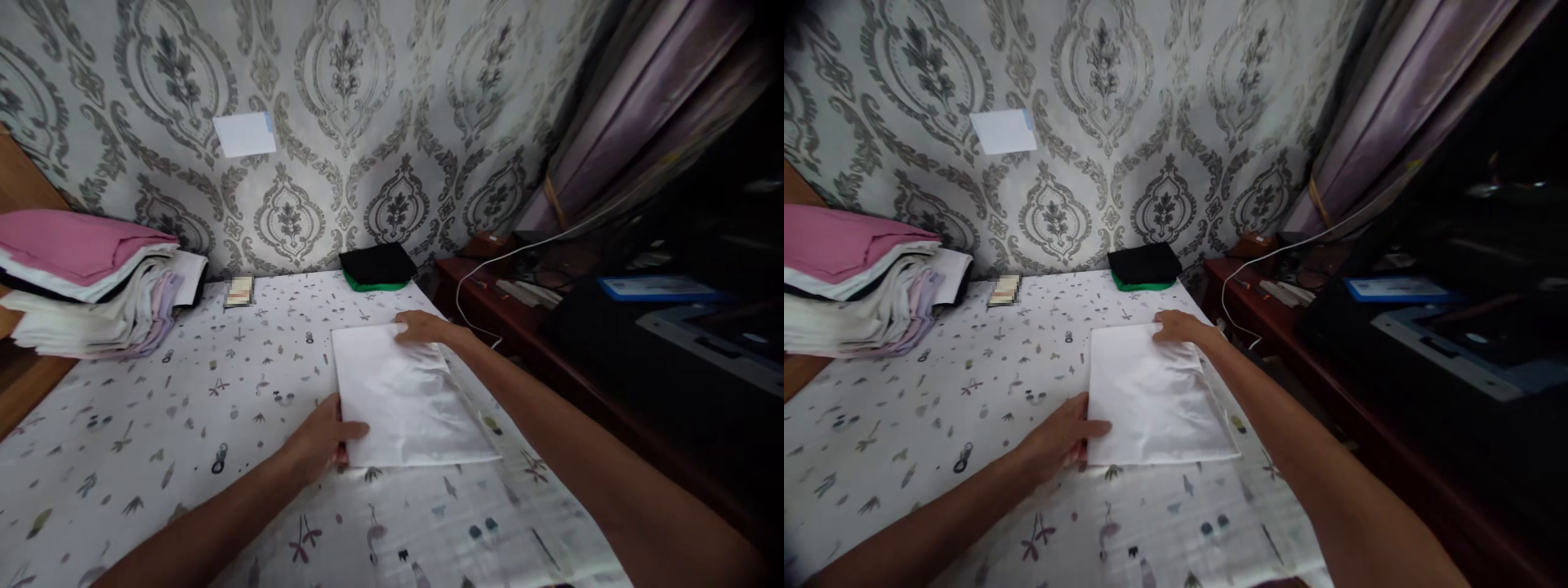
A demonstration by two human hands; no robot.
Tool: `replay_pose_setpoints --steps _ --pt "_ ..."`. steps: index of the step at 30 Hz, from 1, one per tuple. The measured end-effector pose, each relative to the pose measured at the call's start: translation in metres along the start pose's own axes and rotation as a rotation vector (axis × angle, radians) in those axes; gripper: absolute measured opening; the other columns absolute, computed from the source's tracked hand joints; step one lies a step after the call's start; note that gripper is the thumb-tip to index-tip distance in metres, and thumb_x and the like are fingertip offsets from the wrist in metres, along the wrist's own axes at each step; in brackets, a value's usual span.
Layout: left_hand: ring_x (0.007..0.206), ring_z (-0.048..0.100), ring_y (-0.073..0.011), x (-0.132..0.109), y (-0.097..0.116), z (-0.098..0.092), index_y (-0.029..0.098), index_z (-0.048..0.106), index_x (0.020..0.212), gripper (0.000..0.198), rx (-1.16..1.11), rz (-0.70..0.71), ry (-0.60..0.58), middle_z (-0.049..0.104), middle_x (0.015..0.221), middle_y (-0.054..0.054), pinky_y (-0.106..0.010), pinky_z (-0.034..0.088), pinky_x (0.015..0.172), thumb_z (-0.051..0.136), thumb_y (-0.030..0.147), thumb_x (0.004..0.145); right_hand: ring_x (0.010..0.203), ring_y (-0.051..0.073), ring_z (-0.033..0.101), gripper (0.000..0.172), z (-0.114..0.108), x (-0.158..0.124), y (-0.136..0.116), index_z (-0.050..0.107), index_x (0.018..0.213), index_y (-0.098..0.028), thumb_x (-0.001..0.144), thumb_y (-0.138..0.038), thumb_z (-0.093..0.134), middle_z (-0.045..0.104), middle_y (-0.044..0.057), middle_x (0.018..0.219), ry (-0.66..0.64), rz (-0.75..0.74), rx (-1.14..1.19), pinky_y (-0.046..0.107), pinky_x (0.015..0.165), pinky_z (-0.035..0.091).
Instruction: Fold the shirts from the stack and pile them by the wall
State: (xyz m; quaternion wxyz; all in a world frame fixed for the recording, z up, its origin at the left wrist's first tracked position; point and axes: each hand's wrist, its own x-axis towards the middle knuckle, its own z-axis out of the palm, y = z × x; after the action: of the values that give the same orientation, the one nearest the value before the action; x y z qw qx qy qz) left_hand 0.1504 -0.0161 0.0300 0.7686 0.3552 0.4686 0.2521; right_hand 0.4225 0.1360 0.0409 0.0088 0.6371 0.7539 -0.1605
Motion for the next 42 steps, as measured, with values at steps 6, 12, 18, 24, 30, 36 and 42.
replay_pose_setpoints --steps 6,12,18,24,30,36,42 --pt "0.09 0.07 -0.0252 -0.002 0.045 -0.03 0.013 0.067 0.108 0.049 0.033 0.117 0.066 0.074 0.108 -0.013 -0.033 0.061 0.07 0.075 0.008 0.059 0.093 0.026 0.064 0.02 -0.016 -0.028 0.006 0.068 0.087 -0.017 0.073 -0.029 0.061 0.07 0.008 0.097 0.024 -0.053 0.07 0.032 0.077 0.047" --pt "0.076 0.07 -0.0204 0.014 0.061 -0.075 0.012 0.068 0.092 0.015 -0.155 0.2 0.288 0.074 0.092 -0.012 -0.031 0.061 0.064 0.066 0.02 0.08 0.091 0.027 0.067 0.028 0.022 -0.075 0.015 0.069 0.089 -0.019 0.072 -0.041 0.066 0.073 0.008 0.096 0.078 0.122 0.56 0.033 0.07 0.053" --pt "0.081 0.072 -0.0246 0.008 0.038 -0.061 0.015 0.06 0.119 0.046 -0.04 0.099 0.15 0.073 0.109 -0.016 -0.037 0.062 0.068 0.074 0.023 0.076 0.092 0.027 0.071 0.032 0.037 -0.079 0.006 0.072 0.094 -0.017 0.072 -0.041 0.071 0.076 0.013 0.102 -0.046 0.321 1.047 0.035 0.076 0.057" --pt "0.078 0.07 -0.0224 0.017 0.054 -0.047 0.02 0.053 0.128 0.062 0.104 0.141 0.17 0.072 0.112 -0.012 -0.031 0.059 0.059 0.069 0.014 0.069 0.087 0.025 0.071 0.033 0.018 -0.083 -0.001 0.072 0.097 -0.02 0.071 -0.04 0.071 0.076 0.009 0.1 0.014 0.153 1.204 0.035 0.075 0.056" --pt "0.078 0.07 -0.0212 0.068 0.13 -0.034 0.021 0.057 0.123 0.06 0.19 0.394 0.104 0.073 0.106 -0.009 -0.028 0.058 0.06 0.07 0.012 0.065 0.063 0.016 0.061 0.05 -0.027 -0.051 0.032 0.071 0.104 -0.017 0.063 -0.044 0.079 0.073 0.005 0.083 0.313 0.075 1.247 0.027 0.057 0.046" --pt "0.075 0.07 -0.019 0.171 0.23 -0.012 0.024 0.059 0.123 0.062 0.163 0.618 0.211 0.075 0.094 -0.003 -0.03 0.059 0.067 0.065 0.003 0.065 0.05 0.011 0.047 0.042 -0.076 0.04 0.079 0.071 0.101 -0.014 0.066 -0.037 0.076 0.061 -0.002 0.063 0.665 0.126 1.159 0.023 0.047 0.034" --pt "0.07 0.071 -0.0211 0.284 0.243 -0.022 0.02 0.061 0.115 0.05 0.196 0.575 0.423 0.071 0.08 -0.004 -0.031 0.057 0.063 0.071 0.007 0.067 0.053 0.012 0.051 0.028 -0.048 0.144 0.113 0.073 0.093 -0.013 0.067 -0.023 0.074 0.062 -0.002 0.062 0.713 0.34 1.114 0.023 0.05 0.04"
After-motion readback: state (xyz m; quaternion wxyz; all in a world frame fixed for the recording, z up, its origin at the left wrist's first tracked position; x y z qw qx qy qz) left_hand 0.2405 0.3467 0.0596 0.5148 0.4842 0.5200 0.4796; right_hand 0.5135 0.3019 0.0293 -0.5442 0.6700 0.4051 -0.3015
